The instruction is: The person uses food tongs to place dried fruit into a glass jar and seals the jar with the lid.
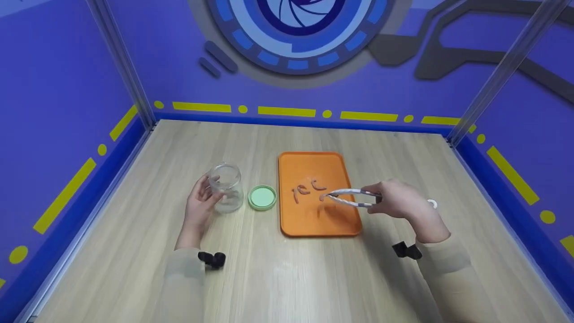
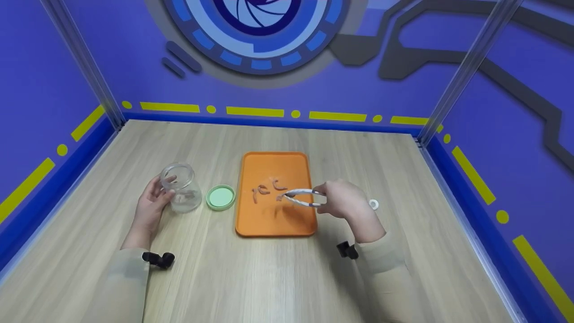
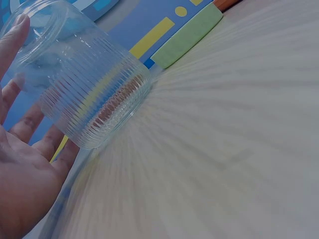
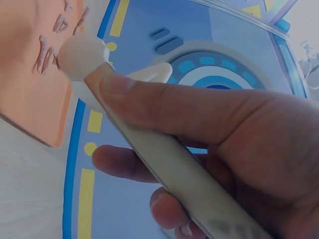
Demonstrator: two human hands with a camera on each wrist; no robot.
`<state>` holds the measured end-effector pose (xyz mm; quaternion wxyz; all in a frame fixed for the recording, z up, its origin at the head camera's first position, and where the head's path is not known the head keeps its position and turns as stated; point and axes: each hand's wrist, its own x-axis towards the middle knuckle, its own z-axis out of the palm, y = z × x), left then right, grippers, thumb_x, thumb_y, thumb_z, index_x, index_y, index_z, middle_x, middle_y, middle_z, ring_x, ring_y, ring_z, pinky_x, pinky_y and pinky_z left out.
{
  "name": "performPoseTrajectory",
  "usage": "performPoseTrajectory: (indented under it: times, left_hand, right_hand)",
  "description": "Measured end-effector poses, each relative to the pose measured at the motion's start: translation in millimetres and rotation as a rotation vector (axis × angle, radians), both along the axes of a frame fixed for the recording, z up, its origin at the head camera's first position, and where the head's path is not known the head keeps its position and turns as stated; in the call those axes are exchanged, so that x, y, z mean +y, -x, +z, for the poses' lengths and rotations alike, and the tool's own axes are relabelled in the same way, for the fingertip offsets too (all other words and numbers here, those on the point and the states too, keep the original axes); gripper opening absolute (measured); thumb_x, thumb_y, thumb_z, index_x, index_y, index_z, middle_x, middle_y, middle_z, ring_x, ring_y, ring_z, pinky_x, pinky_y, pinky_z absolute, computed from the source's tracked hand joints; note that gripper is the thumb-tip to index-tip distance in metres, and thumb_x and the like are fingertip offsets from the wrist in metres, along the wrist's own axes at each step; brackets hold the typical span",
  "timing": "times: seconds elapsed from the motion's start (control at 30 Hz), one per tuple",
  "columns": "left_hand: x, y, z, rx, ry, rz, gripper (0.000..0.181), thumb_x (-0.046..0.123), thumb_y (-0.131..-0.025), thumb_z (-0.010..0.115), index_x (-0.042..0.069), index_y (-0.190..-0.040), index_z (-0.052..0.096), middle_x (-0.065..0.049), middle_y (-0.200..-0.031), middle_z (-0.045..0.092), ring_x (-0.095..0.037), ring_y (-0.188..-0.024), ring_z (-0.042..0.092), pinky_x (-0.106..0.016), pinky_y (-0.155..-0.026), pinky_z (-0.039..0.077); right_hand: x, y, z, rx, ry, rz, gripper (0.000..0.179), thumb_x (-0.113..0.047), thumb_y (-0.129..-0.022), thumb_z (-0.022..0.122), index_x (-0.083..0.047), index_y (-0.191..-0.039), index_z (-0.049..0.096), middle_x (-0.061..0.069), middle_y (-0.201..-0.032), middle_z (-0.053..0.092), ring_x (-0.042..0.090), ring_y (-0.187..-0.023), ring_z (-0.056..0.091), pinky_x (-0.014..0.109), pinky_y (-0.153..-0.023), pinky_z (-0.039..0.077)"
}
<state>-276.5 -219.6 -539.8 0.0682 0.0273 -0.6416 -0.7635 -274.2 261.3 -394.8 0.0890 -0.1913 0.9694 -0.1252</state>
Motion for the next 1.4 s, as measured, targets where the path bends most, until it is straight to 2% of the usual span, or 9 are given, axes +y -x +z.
performPoseTrajectory:
  times: [0.1, 0.3, 0.4, 0.53, 0.7, 0.83, 1.13, 1.23, 1.4]
  left_hand:
    - [0.4, 0.1, 0.4, 0.001, 0.004, 0.004, 0.073, 0.011, -0.095, 0.074, 0.018, -0.157, 0.036, -0.005, -0.159, 0.046, -0.017, -0.144, 0.044, -0.017, -0.110, 0.048]
    - [0.5, 0.7, -0.1, 0.000, 0.002, 0.006, 0.074, 0.011, -0.095, 0.074, 0.018, -0.157, 0.035, -0.006, -0.160, 0.044, -0.018, -0.147, 0.042, -0.032, -0.123, 0.040]
    - [0.6, 0.8, -0.1, -0.006, 0.012, 0.009, 0.074, 0.013, -0.095, 0.074, 0.019, -0.158, 0.035, -0.005, -0.160, 0.044, -0.017, -0.147, 0.042, -0.034, -0.125, 0.039]
    - [0.4, 0.5, -0.3, -0.003, -0.005, 0.003, 0.074, 0.011, -0.095, 0.074, 0.018, -0.158, 0.035, -0.006, -0.160, 0.044, -0.015, -0.144, 0.044, -0.032, -0.123, 0.040]
    - [0.1, 0.7, -0.5, 0.009, -0.029, -0.001, 0.073, 0.006, -0.095, 0.072, 0.016, -0.157, 0.035, -0.008, -0.160, 0.044, -0.012, -0.140, 0.046, -0.021, -0.116, 0.043]
    - [-0.1, 0.8, -0.3, 0.015, 0.000, -0.002, 0.073, 0.005, -0.096, 0.071, 0.015, -0.158, 0.033, -0.008, -0.160, 0.044, -0.014, -0.140, 0.045, -0.015, -0.108, 0.048]
    - [-0.4, 0.8, -0.1, 0.017, 0.037, 0.002, 0.074, 0.008, -0.096, 0.072, 0.016, -0.159, 0.033, -0.007, -0.160, 0.044, -0.018, -0.143, 0.044, -0.020, -0.114, 0.045]
    - [-0.1, 0.8, -0.5, 0.017, 0.022, 0.002, 0.073, 0.007, -0.096, 0.071, 0.017, -0.158, 0.034, -0.006, -0.159, 0.045, -0.015, -0.141, 0.045, -0.019, -0.113, 0.047]
    - [-0.2, 0.0, -0.3, 0.006, 0.038, 0.009, 0.074, 0.010, -0.096, 0.073, 0.019, -0.158, 0.035, -0.004, -0.158, 0.046, -0.013, -0.140, 0.046, -0.018, -0.111, 0.047]
  right_hand:
    - [-3, -0.3, 1.5, 0.010, 0.021, 0.006, 0.048, -0.015, -0.083, 0.085, -0.013, -0.130, 0.072, 0.004, -0.087, 0.074, 0.016, -0.072, 0.060, 0.028, -0.060, 0.049]
    - [-9, -0.9, 3.0, 0.070, 0.041, 0.041, 0.051, -0.014, -0.084, 0.085, -0.013, -0.133, 0.070, 0.007, -0.098, 0.077, 0.017, -0.081, 0.069, 0.034, -0.066, 0.059]
    - [-13, -0.1, 3.4, 0.092, 0.050, 0.048, 0.051, -0.013, -0.084, 0.085, -0.013, -0.133, 0.070, 0.007, -0.099, 0.077, 0.018, -0.082, 0.069, 0.034, -0.066, 0.059]
    - [-19, 1.1, 4.0, 0.101, 0.073, 0.045, 0.051, -0.014, -0.085, 0.084, -0.013, -0.133, 0.070, 0.005, -0.094, 0.074, 0.016, -0.077, 0.064, 0.029, -0.062, 0.054]
    - [-28, 2.0, 5.1, 0.139, 0.091, 0.069, 0.048, -0.018, -0.086, 0.084, -0.014, -0.132, 0.071, 0.004, -0.090, 0.073, 0.014, -0.074, 0.060, 0.026, -0.060, 0.050]
    - [-34, 3.1, 6.3, 0.178, 0.085, 0.091, 0.051, -0.019, -0.085, 0.085, -0.015, -0.133, 0.070, 0.004, -0.092, 0.074, 0.014, -0.075, 0.062, 0.026, -0.059, 0.051]
    - [-48, 6.5, 8.9, 0.250, 0.084, 0.130, 0.052, -0.021, -0.084, 0.086, -0.017, -0.133, 0.070, 0.004, -0.094, 0.075, 0.016, -0.078, 0.065, 0.033, -0.064, 0.056]
    - [-53, 7.7, 9.4, 0.283, 0.071, 0.142, 0.052, -0.023, -0.084, 0.087, -0.018, -0.133, 0.070, 0.004, -0.093, 0.075, 0.015, -0.073, 0.063, 0.032, -0.061, 0.054]
    - [-63, 8.6, 11.3, 0.278, 0.076, 0.136, 0.052, -0.024, -0.084, 0.086, -0.020, -0.134, 0.070, 0.004, -0.096, 0.075, 0.016, -0.074, 0.064, 0.029, -0.059, 0.053]
